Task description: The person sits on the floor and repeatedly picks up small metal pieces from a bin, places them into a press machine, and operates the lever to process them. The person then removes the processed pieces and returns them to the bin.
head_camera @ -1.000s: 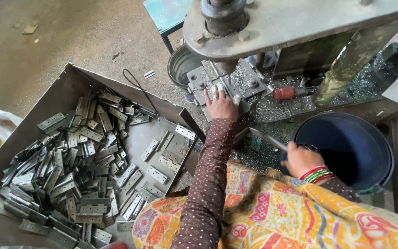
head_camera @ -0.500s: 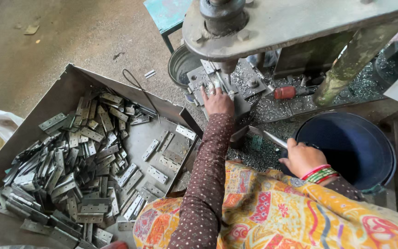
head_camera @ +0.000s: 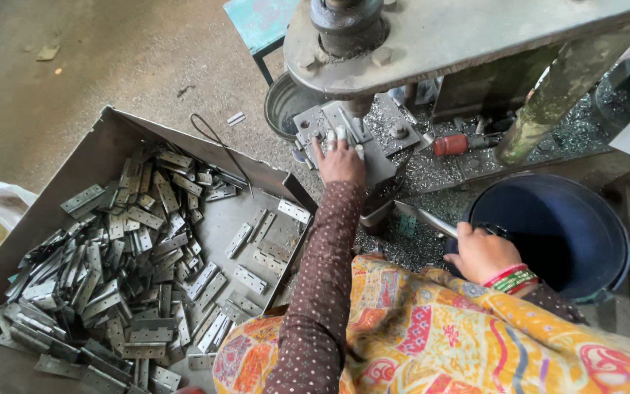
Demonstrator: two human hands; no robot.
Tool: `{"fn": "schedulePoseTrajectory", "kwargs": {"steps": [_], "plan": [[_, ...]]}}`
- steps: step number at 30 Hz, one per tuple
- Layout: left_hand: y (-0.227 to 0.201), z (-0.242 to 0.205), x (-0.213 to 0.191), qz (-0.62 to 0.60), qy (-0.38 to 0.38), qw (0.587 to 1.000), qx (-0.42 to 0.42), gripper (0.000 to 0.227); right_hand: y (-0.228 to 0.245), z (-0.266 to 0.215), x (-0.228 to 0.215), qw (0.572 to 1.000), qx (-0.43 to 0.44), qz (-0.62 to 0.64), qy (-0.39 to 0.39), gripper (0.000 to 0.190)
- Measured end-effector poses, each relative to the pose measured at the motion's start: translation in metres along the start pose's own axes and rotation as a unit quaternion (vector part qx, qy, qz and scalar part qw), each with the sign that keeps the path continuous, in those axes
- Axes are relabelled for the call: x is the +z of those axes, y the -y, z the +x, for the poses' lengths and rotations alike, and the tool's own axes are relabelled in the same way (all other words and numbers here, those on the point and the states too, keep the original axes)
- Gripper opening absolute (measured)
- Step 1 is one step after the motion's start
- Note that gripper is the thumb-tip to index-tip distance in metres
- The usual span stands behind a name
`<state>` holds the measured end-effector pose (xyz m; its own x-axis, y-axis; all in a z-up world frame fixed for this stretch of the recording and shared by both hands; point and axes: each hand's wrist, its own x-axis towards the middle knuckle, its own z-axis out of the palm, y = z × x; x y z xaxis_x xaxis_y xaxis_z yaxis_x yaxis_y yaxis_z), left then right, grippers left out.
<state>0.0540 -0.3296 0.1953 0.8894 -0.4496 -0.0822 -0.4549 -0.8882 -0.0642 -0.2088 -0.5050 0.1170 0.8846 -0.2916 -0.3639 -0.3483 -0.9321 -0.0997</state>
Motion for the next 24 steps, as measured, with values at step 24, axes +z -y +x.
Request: {"fn": "schedulePoseTrajectory", "kwargs": {"steps": [24], "plan": [[-0.035,-0.105,0.040,-0.031,-0.210,0.976,0.051,0.040,0.028,-0.025,-0.050,0.984,-0.047,0.036,-0.166,0.042]]}}
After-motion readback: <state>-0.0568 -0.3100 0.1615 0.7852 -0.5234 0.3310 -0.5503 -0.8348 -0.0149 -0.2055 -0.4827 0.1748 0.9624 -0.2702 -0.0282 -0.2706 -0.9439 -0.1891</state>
